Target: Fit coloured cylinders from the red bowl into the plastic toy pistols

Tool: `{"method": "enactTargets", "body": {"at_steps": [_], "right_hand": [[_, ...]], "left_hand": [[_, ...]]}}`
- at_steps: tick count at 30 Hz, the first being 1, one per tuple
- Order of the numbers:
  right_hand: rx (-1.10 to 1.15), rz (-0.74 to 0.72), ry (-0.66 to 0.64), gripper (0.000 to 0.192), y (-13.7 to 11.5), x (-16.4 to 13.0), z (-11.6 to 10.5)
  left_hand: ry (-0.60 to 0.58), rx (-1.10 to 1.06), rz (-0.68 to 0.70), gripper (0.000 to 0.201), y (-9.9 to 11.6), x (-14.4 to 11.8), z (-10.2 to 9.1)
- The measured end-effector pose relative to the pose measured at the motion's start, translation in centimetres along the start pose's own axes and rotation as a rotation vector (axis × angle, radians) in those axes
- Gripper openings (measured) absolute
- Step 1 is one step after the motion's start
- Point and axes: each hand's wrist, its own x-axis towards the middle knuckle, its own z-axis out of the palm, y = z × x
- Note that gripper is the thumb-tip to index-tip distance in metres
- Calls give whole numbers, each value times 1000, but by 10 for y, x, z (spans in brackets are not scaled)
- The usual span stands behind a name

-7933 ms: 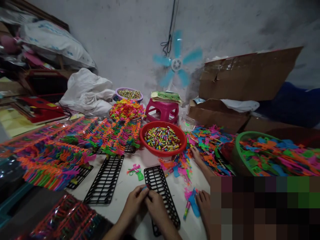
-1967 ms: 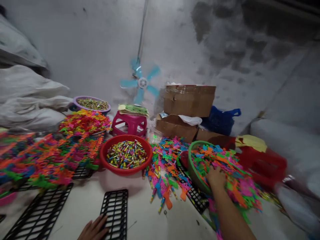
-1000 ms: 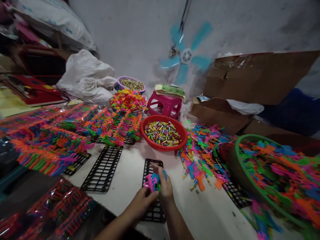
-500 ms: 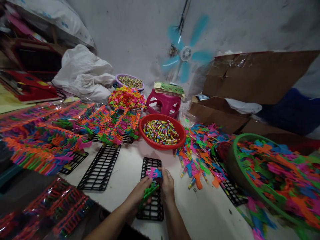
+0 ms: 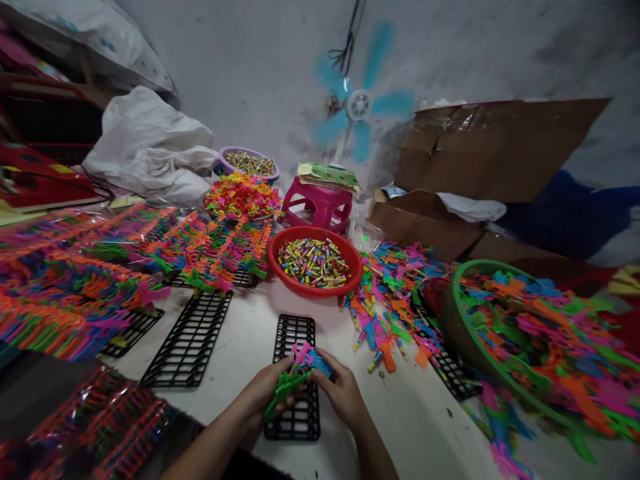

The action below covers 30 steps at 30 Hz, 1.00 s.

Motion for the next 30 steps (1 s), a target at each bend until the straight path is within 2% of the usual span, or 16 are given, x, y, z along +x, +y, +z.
{"method": "enactTargets", "body": {"at_steps": [2, 4, 6, 8, 12, 14, 16, 18, 21, 23, 26, 28, 30], "right_hand": [[71, 41, 175, 45, 6, 3, 1], [162, 82, 320, 44, 10, 4, 6], [200, 95, 329, 47, 11, 1, 17], [141, 54, 257, 45, 9, -5, 33], [24, -82, 135, 38, 5, -18, 57], [3, -87, 132, 38, 7, -19, 52], [-60, -78, 227, 41, 15, -16, 36], [-180, -88, 383, 46, 26, -11, 14], [-381, -143, 530, 57, 47, -3, -14], [-463, -188, 526, 59, 59, 0, -23], [-506, -227, 500, 56, 72, 5, -25], [-516, -245, 507, 51, 76, 7, -22], [-538, -250, 528, 42, 77, 9, -19]], "left_hand": [[-55, -139, 32, 42, 2, 1, 0], [-57, -270, 111, 37, 4, 1, 1], [27, -337, 219, 29, 5, 1, 4], [88, -326, 317, 26, 3, 0, 9], [33, -74, 409, 38, -5, -8, 24], [-14, 170, 448, 45, -6, -11, 28], [-30, 438, 502, 48, 0, -10, 29], [21, 712, 585, 44, 17, -2, 27], [192, 1128, 750, 30, 63, 24, 26], [285, 1199, 780, 27, 102, 46, 26], [424, 1290, 757, 23, 158, 79, 27], [479, 1363, 702, 24, 187, 99, 26], [488, 1429, 638, 28, 205, 114, 25]]}}
